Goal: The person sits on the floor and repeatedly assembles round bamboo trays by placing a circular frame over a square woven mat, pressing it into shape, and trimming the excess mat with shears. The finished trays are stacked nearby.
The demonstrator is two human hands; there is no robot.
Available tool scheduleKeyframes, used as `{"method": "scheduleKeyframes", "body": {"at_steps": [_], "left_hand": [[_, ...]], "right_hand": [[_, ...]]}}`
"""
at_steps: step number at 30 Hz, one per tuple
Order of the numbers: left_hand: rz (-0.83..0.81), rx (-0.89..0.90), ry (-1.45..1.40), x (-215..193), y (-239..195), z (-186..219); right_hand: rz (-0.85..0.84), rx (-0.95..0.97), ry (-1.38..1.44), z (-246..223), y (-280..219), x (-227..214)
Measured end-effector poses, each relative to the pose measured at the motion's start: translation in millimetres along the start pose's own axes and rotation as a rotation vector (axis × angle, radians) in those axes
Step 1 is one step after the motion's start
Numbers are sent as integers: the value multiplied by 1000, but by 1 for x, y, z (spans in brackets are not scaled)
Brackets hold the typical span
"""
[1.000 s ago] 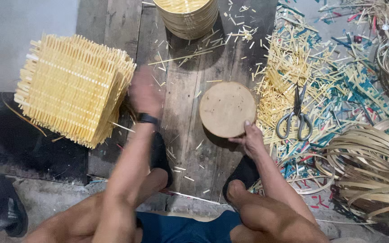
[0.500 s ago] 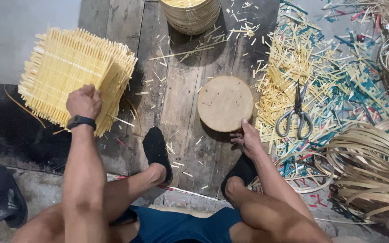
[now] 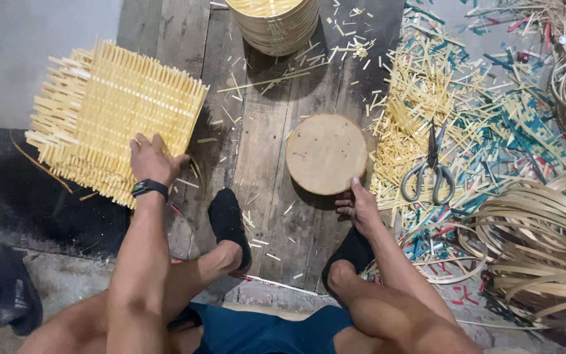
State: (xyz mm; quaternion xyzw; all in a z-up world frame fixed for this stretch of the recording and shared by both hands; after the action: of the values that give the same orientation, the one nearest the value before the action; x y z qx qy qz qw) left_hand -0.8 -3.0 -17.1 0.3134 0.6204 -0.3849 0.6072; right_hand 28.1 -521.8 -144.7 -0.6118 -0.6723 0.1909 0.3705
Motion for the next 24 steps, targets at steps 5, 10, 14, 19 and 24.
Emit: {"method": "scheduleKeyframes", "body": {"at_steps": [5,10,14,19,24], "left_hand": [[10,81,-178,-37,5,2],[410,139,-152,-102,-4,36],[494,398,-96,-151,-30,96],[75,871,-518,-84,-111,214],[143,1205,-436,15,-145,241]], "right_hand": [[-1,-3,12,1,-3,-2],[-12,-58,-12,5,2,-11],[115,-195,-56,-1,7,-20],[72,-390,89,-54,-13,-19],[19,-285,-10,-93,-22,-7]]}}
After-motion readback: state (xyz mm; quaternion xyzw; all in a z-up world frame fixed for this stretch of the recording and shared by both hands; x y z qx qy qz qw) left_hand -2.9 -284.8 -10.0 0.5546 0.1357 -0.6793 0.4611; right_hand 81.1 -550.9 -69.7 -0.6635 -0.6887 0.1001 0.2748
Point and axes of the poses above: each hand's wrist, its own y-axis towards the middle knuckle, its own x-axis out of the palm, z = x × y, the point moved 1 cm from there along y, towards the middle knuckle, and after that the axes turned 3 degrees about -x, right-handed, at the moved point
